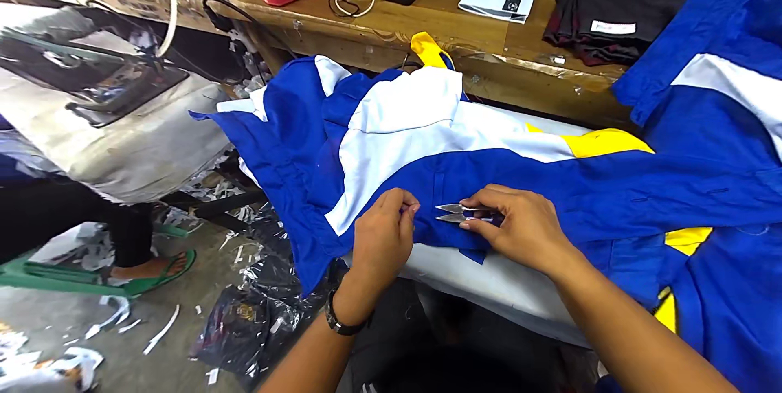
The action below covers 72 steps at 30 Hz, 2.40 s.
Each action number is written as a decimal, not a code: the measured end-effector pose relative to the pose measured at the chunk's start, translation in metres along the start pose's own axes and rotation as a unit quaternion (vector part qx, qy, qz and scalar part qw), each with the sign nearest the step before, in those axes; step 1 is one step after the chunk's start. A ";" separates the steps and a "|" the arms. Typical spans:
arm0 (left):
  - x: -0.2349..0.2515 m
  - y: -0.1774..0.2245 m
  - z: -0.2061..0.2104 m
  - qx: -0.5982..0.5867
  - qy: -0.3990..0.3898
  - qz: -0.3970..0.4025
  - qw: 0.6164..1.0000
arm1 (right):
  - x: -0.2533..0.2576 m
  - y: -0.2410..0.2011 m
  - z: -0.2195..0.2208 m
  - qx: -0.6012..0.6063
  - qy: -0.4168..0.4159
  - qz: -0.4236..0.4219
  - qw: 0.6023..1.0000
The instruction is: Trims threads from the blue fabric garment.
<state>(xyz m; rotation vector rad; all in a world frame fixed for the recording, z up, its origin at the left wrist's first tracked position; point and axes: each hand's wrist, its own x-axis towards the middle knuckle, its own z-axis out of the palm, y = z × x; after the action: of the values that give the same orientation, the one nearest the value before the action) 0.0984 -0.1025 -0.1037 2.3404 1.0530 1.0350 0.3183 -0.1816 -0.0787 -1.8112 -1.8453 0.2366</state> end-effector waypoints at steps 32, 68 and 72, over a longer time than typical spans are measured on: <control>-0.003 -0.041 -0.011 -0.234 0.087 -0.073 0.966 | 0.023 -0.038 0.038 -0.062 0.040 -0.042 0.996; -0.037 -0.102 -0.086 0.079 0.110 -0.043 0.990 | 0.050 -0.050 0.080 0.178 -0.089 0.086 0.976; -0.023 -0.097 -0.080 -0.052 -0.072 -0.006 0.996 | 0.046 -0.050 0.084 0.233 -0.015 0.038 0.972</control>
<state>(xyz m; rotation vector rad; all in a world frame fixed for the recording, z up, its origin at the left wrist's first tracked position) -0.0188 -0.0542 -0.1179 2.2844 0.9354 0.8807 0.2359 -0.1213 -0.1141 -1.5506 -1.5729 0.6688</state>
